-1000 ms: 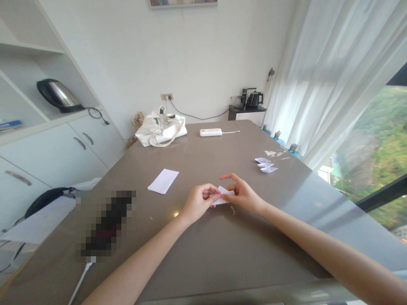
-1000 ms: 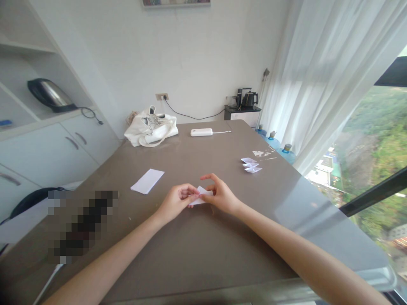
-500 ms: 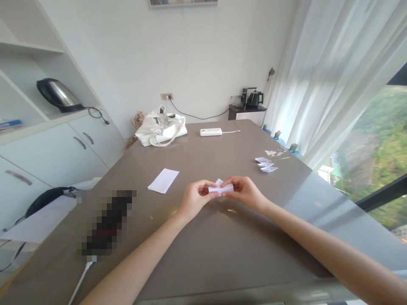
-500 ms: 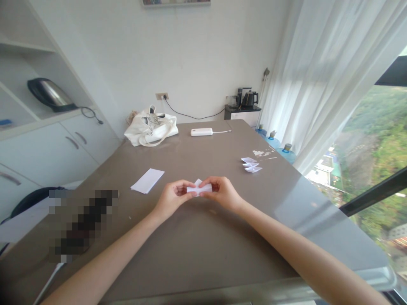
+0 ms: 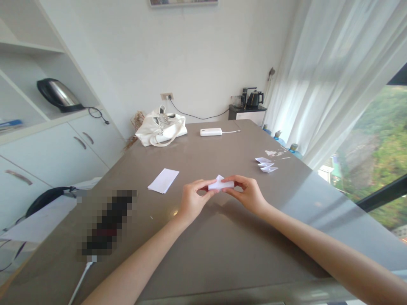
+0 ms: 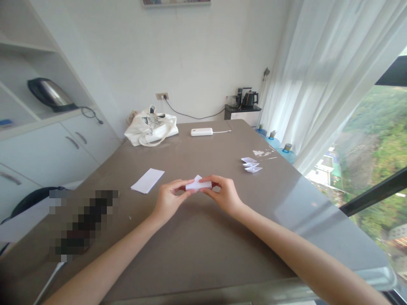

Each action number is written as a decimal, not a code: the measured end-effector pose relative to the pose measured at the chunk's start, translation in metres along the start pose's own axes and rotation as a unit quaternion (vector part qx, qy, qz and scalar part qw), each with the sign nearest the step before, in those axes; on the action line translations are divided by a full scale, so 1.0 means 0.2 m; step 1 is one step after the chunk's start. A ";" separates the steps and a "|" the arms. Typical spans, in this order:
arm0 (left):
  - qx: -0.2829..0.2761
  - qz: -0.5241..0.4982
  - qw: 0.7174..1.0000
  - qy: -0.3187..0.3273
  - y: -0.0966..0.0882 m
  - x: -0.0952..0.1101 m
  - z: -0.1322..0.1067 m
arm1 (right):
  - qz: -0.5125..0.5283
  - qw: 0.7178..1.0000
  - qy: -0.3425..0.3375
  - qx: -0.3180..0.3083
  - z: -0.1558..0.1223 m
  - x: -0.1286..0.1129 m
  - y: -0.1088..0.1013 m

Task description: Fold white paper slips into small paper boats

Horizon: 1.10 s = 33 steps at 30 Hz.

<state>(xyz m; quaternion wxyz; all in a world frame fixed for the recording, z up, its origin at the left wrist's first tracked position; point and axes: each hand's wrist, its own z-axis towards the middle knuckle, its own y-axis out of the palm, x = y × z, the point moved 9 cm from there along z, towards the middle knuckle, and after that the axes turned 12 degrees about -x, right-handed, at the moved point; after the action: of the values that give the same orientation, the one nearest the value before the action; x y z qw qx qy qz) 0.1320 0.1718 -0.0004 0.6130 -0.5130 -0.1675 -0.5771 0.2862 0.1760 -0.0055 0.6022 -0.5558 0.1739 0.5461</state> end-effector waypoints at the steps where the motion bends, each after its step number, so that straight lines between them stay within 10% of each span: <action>1: 0.000 0.011 1.000 0.006 0.00 0.01 0.00 | -0.006 1.000 -0.002 0.004 0.00 0.00 0.00; 13: -0.014 0.088 0.995 0.033 -0.01 0.09 0.01 | -0.054 0.998 -0.032 0.018 0.00 -0.06 -0.02; 33: -0.077 -0.127 0.976 -0.161 0.08 -0.17 0.01 | 0.253 0.954 0.146 -0.070 0.00 0.17 0.12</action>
<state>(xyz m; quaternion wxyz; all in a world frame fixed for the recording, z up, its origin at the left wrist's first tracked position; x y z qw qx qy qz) 0.1365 0.1887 -0.0341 0.4583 -0.6190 -0.2828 -0.5716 0.2773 0.1862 -0.0438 0.3721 -0.6083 0.3557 0.6041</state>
